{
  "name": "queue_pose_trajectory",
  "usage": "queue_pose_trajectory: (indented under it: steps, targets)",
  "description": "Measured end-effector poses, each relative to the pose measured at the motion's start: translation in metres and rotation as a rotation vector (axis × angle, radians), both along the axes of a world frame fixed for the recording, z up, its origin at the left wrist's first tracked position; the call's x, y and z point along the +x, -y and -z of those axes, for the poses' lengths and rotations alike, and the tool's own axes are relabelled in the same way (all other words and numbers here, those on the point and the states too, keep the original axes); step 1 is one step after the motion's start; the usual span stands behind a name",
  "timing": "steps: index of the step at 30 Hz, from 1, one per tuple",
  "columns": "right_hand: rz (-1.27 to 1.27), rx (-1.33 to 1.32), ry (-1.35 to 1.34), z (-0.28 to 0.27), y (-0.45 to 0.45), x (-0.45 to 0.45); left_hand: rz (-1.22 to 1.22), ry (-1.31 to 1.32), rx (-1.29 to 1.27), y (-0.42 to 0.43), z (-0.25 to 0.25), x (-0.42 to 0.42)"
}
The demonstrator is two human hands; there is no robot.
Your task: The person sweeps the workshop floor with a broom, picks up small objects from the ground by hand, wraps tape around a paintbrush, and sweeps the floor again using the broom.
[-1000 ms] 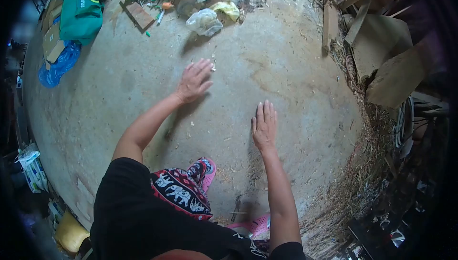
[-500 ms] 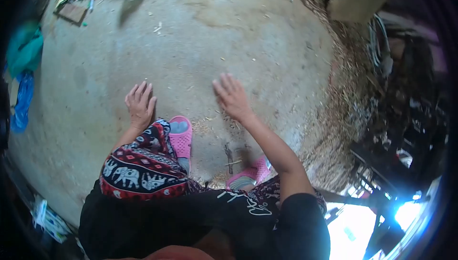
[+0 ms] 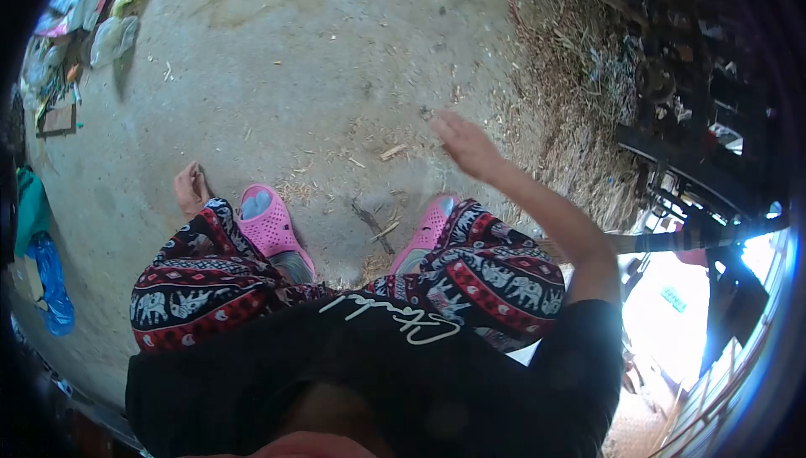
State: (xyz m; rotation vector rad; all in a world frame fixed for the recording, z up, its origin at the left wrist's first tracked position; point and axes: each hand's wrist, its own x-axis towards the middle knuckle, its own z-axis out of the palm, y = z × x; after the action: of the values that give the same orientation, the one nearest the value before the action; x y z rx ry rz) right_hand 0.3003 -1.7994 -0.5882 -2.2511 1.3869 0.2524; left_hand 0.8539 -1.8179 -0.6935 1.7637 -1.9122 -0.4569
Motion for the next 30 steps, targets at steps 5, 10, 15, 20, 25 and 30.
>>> queue_pose_trajectory:
  steps: [5,10,15,20,25,30]
  targets:
    - [0.015,-0.228,0.266,0.064,-0.045,0.068,-0.26,-0.009,0.1,-0.02,0.031,0.01]
    - [-0.072,-0.23,0.265,0.068,-0.049,0.031,0.087,0.162,0.228,0.011,0.021,0.033]
    - [0.241,-0.262,0.259,0.083,-0.032,-0.029,0.429,0.239,0.15,0.09,-0.103,-0.07]
    - [0.571,-0.531,0.331,0.08,0.003,-0.054,0.753,0.276,0.342,0.143,-0.135,-0.168]
    - [0.88,-0.593,0.544,0.082,0.004,-0.048,1.003,0.111,0.383,0.138,-0.1,-0.291]
    - [1.389,-0.023,1.118,0.097,-0.027,-0.063,0.912,-0.057,0.437,0.095,-0.085,-0.396]
